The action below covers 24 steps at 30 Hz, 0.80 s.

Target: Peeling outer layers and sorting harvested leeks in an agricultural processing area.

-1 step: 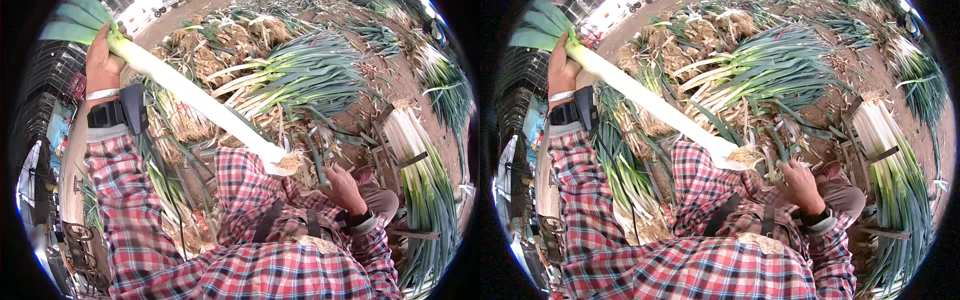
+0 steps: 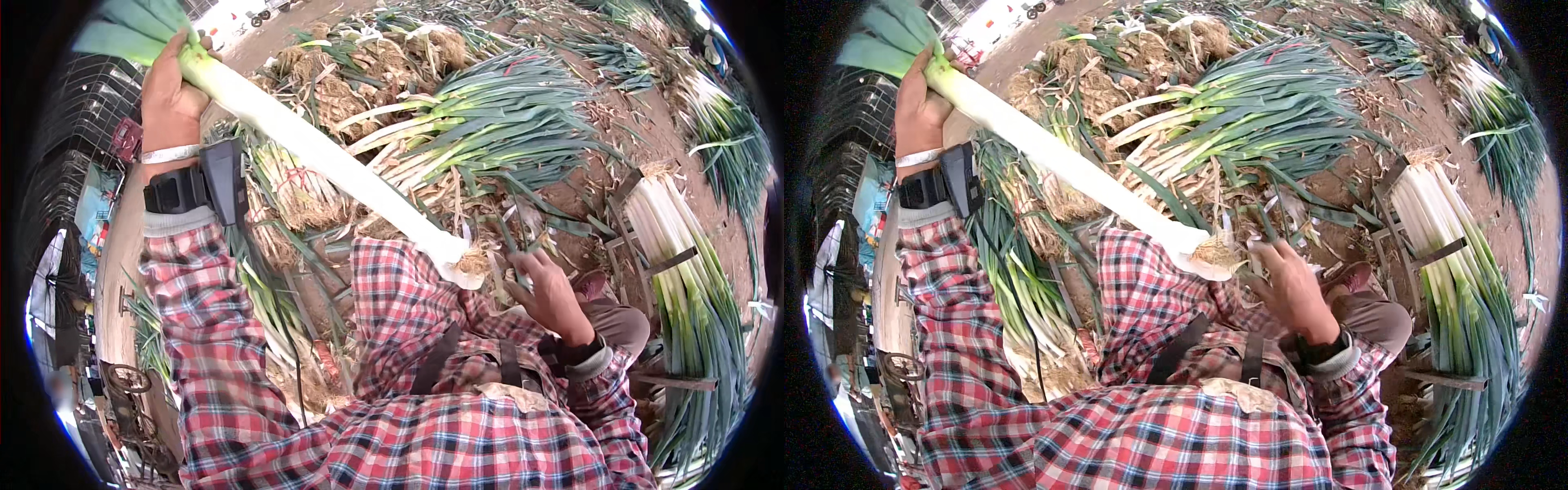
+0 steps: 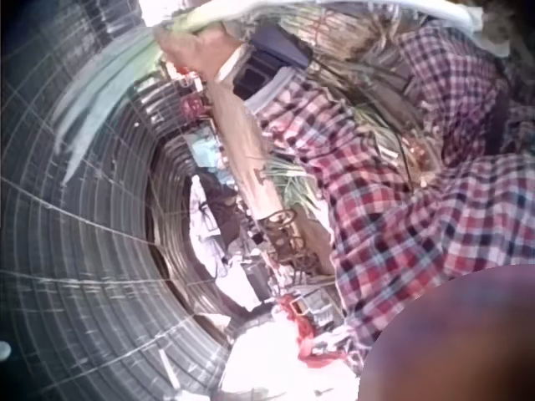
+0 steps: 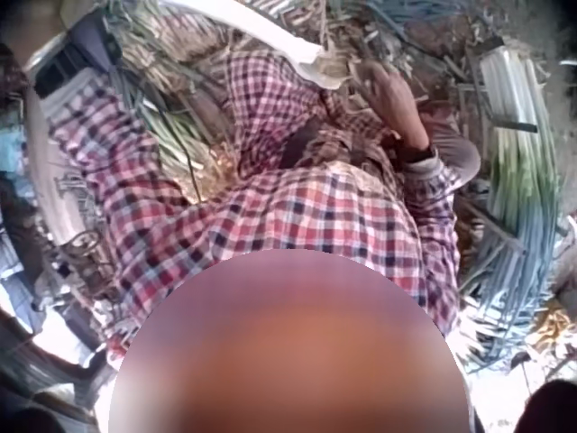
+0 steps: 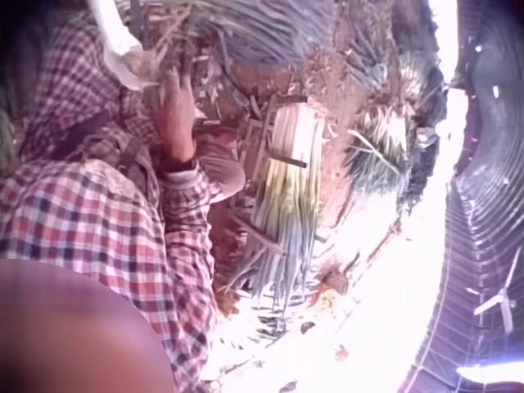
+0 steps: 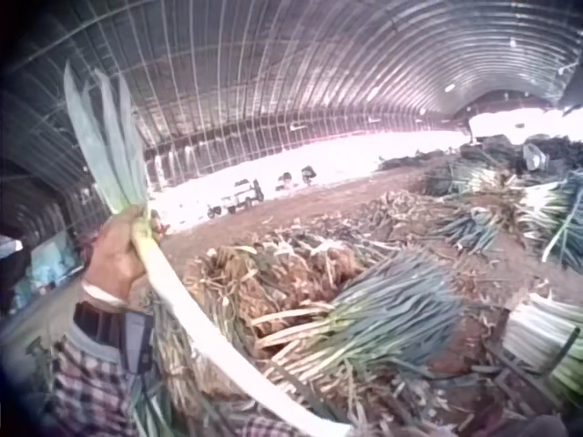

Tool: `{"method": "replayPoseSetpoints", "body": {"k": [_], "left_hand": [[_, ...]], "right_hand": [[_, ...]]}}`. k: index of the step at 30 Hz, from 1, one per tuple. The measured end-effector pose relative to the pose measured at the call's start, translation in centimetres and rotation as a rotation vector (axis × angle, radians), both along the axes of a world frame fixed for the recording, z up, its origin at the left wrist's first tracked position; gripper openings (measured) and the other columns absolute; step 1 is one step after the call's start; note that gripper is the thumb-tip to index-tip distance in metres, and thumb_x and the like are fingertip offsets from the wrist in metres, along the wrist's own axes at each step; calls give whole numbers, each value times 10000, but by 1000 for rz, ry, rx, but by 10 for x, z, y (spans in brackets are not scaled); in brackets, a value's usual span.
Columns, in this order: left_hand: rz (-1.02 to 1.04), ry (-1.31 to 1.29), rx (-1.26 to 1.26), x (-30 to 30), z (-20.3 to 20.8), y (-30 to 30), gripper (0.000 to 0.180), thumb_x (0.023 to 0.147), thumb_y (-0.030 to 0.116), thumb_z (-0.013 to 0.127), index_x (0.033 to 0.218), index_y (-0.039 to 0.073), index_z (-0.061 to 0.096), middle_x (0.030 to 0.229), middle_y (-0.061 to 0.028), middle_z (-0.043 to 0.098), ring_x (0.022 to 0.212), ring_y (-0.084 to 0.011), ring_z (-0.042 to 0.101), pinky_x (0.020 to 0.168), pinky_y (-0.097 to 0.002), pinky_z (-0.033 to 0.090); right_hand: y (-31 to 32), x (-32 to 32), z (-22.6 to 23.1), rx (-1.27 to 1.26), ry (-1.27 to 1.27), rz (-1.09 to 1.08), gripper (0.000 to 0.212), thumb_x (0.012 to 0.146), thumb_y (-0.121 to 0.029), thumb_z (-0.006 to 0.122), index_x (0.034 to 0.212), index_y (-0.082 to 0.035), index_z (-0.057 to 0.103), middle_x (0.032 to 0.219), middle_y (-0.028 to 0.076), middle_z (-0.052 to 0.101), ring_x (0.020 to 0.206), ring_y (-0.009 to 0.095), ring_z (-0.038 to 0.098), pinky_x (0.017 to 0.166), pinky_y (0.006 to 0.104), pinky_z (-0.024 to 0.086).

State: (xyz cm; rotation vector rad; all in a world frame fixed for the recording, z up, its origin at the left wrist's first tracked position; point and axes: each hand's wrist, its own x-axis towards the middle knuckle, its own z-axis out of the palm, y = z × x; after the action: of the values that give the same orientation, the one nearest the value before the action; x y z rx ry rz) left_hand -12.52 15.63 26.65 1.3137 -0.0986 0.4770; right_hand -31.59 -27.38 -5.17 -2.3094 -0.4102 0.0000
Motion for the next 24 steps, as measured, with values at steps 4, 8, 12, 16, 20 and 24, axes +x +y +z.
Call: {"method": "replayPoseSetpoints", "body": {"k": [4, 8, 12, 16, 20, 24], "left_hand": [[57, -39, 50, -27, -2, -45, 231, 999, 172, 554, 1139, -11, 534, 943, -131, 602, 743, -237, 579, 696, -379, 546], [-69, -225, -19, -83, -17, -152, 178, 916, 114, 659, 1048, -2, 637, 881, -85, 657, 734, -171, 645, 597, -283, 573], [-10, -241, 121, -96, -33, -152, 226, 927, 80, 624, 1112, -42, 586, 846, -95, 644, 711, -167, 625, 581, -297, 563], [10, -205, -16, -85, -12, -145, 105, 937, 53, 589, 994, -30, 618, 836, -104, 643, 684, -171, 625, 557, -304, 569], [-53, -284, -91, -93, 3, -144, 173, 942, 146, 636, 945, -26, 621, 870, -144, 664, 669, -191, 656, 566, -287, 597], [-507, -243, 5, -110, -13, -131, 301, 930, 250, 682, 1036, -17, 592, 834, -106, 683, 608, -164, 666, 519, -284, 600]], "right_hand": [[97, 29, 81, 449, -326, 215, 687, 779, -196, 811, 1360, -39, 480, 1224, 207, 557, 1042, 310, 603, 894, 417, 500], [124, 50, 63, 613, -170, 161, 553, 832, -120, 729, 1323, -14, 499, 1097, 183, 599, 1011, 302, 617, 863, 389, 504], [124, 50, 59, 875, -210, 222, 458, 837, -50, 699, 1264, -6, 538, 1006, 153, 610, 899, 235, 631, 786, 338, 528], [142, 29, 69, 558, -392, 75, 508, 800, -91, 757, 1241, -6, 520, 1036, 175, 562, 903, 360, 610, 816, 412, 516], [149, 37, 60, 601, -362, -44, 500, 833, -51, 742, 1277, 2, 519, 1051, 95, 613, 917, 227, 619, 821, 328, 512], [138, 34, 67, 1002, 162, 525, 556, 900, -34, 689, 1408, -18, 463, 1140, -5, 604, 970, 84, 577, 855, 282, 511]]}}
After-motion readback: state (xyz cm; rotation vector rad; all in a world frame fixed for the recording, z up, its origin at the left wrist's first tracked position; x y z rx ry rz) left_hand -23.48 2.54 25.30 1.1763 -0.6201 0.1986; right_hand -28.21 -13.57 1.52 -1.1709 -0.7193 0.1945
